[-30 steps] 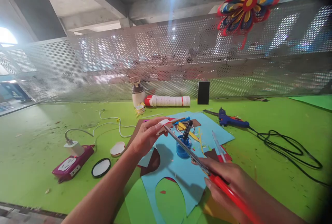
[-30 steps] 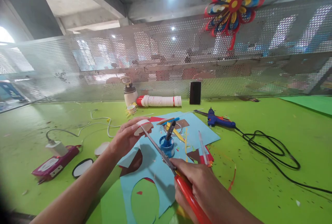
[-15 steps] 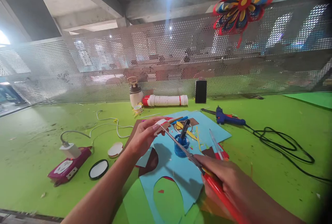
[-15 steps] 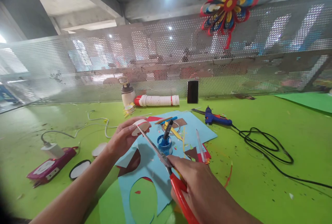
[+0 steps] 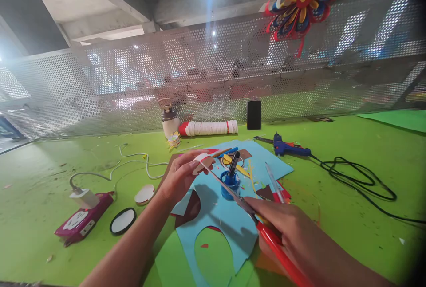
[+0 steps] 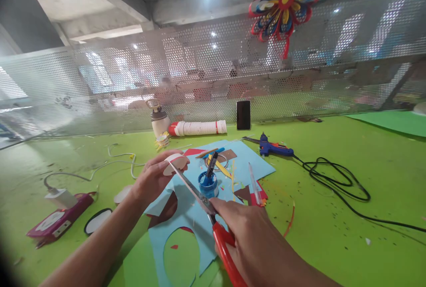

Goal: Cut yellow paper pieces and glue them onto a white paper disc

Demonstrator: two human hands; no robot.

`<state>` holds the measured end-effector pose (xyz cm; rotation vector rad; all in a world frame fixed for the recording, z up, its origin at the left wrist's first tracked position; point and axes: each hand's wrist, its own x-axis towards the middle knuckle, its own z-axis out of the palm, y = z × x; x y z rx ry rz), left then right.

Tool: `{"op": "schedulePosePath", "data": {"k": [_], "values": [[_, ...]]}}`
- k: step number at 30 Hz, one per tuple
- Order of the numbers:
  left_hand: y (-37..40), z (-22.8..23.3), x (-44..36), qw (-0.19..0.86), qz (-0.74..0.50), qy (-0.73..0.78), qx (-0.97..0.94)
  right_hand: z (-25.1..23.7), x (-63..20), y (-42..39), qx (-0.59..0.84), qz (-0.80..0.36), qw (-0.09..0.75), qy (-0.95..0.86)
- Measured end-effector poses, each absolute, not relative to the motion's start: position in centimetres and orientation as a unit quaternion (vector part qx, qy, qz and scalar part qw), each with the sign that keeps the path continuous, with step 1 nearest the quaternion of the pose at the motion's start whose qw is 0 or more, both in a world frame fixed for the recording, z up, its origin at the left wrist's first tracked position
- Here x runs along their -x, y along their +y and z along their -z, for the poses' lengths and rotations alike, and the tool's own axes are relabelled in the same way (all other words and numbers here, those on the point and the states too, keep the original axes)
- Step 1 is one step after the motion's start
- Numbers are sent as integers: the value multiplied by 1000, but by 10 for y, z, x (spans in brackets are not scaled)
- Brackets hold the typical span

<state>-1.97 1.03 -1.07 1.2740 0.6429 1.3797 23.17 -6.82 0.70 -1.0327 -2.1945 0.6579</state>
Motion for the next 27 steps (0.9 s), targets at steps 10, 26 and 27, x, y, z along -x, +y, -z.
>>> {"op": "schedulePosePath", "data": {"k": [10, 26, 27], "values": [[8, 9, 20, 539, -585, 263, -546, -12, -230, -73, 400, -198, 282, -849], [-3, -9, 21, 514, -593, 214, -582, 15, -241, -71, 349, -19, 278, -895], [-4, -9, 21, 513, -593, 212, -583, 16, -242, -71, 349, -23, 275, -896]]}}
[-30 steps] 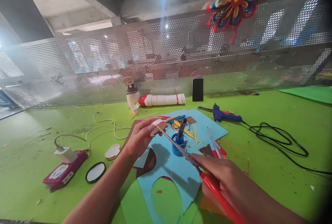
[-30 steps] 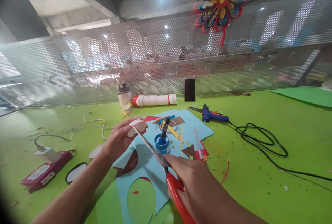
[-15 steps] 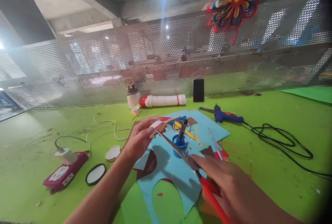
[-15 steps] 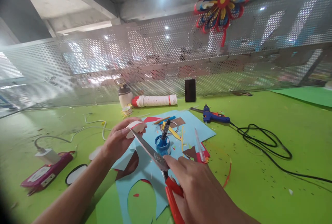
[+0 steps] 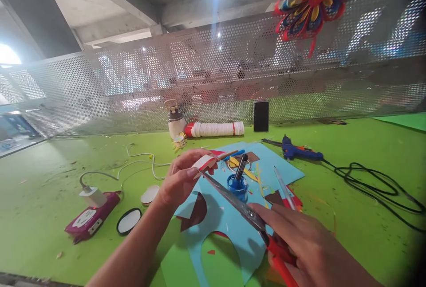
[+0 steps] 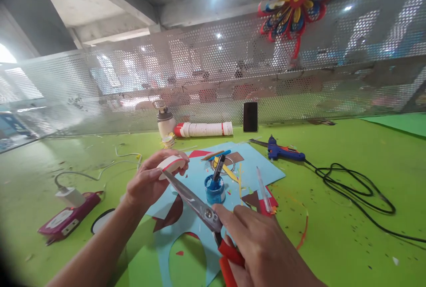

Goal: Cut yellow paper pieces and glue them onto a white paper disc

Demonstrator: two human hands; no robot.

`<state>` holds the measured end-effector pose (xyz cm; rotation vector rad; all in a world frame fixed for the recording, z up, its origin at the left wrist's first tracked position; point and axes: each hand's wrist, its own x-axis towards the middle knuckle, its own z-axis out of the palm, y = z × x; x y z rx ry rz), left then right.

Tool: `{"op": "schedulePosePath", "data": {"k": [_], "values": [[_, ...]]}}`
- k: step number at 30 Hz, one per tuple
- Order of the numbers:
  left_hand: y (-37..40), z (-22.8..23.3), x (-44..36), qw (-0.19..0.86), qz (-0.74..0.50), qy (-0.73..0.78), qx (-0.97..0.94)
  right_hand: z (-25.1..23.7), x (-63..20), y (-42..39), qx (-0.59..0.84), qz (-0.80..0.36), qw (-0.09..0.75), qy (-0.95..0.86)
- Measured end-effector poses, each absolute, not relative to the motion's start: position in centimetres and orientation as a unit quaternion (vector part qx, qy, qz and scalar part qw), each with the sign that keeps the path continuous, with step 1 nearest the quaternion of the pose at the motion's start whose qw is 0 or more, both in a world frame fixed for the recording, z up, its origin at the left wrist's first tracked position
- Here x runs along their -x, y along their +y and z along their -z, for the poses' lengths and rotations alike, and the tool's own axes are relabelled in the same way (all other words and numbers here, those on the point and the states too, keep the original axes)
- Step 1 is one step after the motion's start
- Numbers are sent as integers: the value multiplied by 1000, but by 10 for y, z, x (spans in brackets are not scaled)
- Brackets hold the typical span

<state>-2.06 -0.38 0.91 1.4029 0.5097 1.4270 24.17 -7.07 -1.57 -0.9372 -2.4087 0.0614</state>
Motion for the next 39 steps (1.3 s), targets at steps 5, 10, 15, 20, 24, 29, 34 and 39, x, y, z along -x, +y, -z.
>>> {"op": "schedulePosePath", "data": {"k": [5, 10, 15, 20, 24, 29, 34, 39], "values": [[-3, -9, 21, 508, -590, 206, -593, 16, -241, -68, 350, -64, 255, -899], [-2, -9, 20, 513, -588, 219, -586, 16, -242, -66, 352, -79, 260, -896], [0, -7, 20, 517, -589, 214, -583, 20, -243, -65, 359, -73, 266, -891], [2, -5, 20, 515, -593, 215, -581, 20, -243, -63, 360, -98, 267, -889], [3, -4, 20, 514, -598, 218, -576, 15, -241, -63, 368, -118, 276, -880], [4, -1, 19, 519, -598, 221, -569, 15, -238, -64, 375, -120, 292, -871], [4, 0, 19, 530, -597, 220, -561, 16, -238, -64, 388, -116, 277, -871], [5, 1, 20, 534, -597, 221, -557, 14, -237, -65, 384, -120, 257, -879]]}}
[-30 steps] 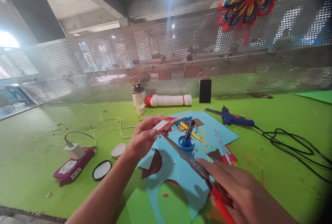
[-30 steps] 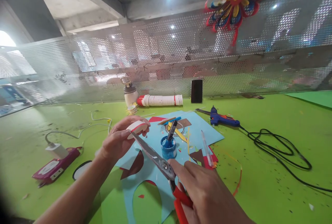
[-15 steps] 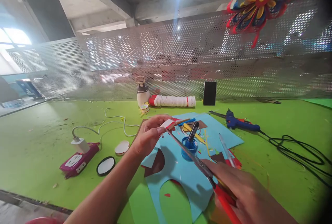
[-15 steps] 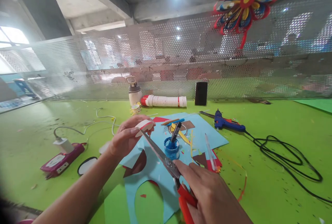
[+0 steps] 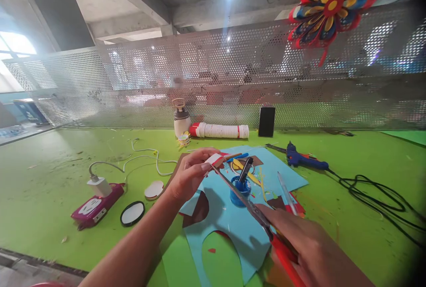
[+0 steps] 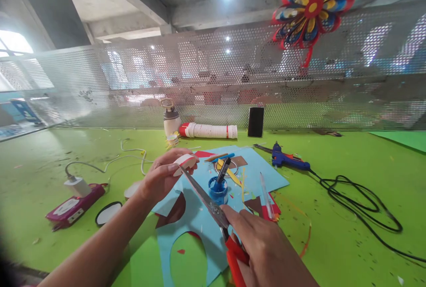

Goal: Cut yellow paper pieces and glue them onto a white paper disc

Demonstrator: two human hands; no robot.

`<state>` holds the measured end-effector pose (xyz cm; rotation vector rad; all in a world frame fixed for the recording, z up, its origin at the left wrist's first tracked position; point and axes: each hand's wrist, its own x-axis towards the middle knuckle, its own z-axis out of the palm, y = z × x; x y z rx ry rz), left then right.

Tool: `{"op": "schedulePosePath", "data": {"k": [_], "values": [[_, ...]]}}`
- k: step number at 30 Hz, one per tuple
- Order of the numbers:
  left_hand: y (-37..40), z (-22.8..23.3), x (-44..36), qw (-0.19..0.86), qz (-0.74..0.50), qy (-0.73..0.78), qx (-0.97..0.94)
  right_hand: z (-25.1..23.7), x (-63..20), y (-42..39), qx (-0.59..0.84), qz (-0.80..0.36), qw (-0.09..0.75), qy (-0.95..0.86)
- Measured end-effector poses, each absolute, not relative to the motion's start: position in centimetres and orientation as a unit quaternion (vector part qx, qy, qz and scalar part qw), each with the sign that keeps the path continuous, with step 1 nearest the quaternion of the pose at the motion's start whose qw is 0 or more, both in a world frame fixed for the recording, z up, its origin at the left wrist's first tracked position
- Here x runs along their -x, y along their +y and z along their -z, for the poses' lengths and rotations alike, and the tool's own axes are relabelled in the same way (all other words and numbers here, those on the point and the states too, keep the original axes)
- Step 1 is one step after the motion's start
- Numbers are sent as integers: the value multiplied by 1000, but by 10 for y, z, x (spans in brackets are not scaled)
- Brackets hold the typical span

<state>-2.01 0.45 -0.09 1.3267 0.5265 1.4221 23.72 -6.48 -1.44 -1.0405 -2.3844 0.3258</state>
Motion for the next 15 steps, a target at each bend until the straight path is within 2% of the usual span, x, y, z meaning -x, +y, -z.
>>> {"op": "schedulePosePath", "data": {"k": [15], "values": [[5, 4, 20, 555, -595, 212, -541, 9, -233, -66, 400, -131, 247, -873]]}}
